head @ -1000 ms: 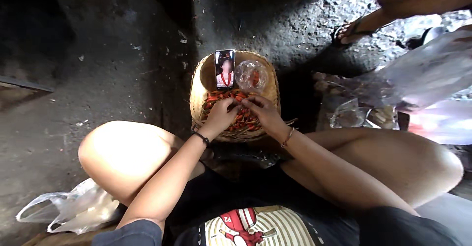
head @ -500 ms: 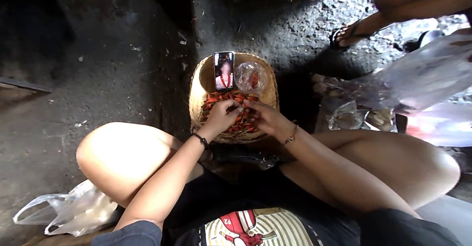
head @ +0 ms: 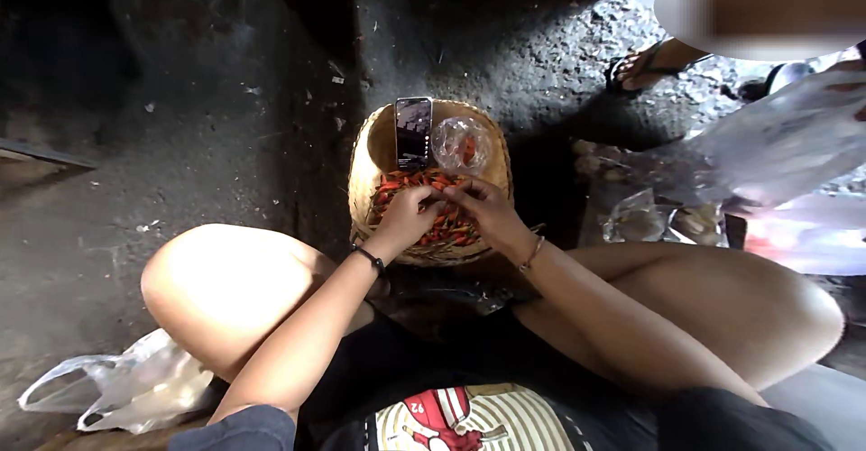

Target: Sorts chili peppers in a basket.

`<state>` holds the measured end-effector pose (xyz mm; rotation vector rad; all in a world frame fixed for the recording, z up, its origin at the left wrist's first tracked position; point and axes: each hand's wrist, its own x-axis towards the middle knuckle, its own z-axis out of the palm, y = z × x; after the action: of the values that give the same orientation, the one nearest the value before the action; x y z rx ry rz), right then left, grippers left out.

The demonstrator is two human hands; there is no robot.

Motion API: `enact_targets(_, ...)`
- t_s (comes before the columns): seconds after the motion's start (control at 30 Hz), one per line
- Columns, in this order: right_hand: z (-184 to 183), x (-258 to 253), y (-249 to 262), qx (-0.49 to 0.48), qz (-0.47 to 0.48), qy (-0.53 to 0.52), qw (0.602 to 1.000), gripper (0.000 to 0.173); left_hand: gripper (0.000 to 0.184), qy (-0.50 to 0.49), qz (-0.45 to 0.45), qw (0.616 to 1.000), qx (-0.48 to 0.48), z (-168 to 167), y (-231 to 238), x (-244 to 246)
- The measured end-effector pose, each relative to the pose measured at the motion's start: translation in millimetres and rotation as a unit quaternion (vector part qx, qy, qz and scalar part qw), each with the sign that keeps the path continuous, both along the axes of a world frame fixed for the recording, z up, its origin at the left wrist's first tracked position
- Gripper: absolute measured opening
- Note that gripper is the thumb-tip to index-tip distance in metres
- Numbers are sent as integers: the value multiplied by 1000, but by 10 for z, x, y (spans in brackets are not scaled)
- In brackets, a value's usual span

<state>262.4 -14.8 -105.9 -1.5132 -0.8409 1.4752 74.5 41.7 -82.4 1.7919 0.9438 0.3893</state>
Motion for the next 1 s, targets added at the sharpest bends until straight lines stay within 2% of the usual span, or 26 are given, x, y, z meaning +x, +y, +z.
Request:
enact_targets(0.1,28,24,15,-20,-2,70,997,12,14,-33,8,999,-16,-48,0,-28)
enact_targets(0.17,52,26,32,-67,-7,120,990,11,14,-36,6,999,-25,-52,-13,-33)
enact_targets(0.3,6,82,38,-112,27,228,967,21,16,-32,-3,997,-69,2,-25,-36)
enact_targets(0.4,-4,34,34,-92,-15,269,958,28,14,-62,18,992,-111,20,-18,-55)
enact_targets(0.5,-55,34,55,-132,-106,252,953,25,14,-19,36,996,-75,-67,-9,-84)
enact_targets(0.57,-122,77,84,-171,-170,256,936,21,12,56,24,997,-40,-109,-19,-97)
enact_targets(0.63,-148,103,125,-191,-196,237,932,20,11,137,2,991,2,-89,-32,-80)
enact_targets(0.7,-153,135,195,-173,-205,225,937,24,15,192,-27,980,36,-58,-26,-47)
enact_targets(0.8,-110,241,353,-97,-213,227,945,30,22,241,-55,968,39,-118,64,-2)
enact_targets(0.87,-41,351,422,-87,-223,213,947,40,24,266,-59,961,48,-160,98,24)
enact_targets(0.93,-24,416,400,-83,-194,126,969,45,22,296,-61,950,74,-113,71,34)
enact_targets(1.0,-112,359,371,-53,-99,-37,993,43,23,323,-57,941,80,-3,39,-32)
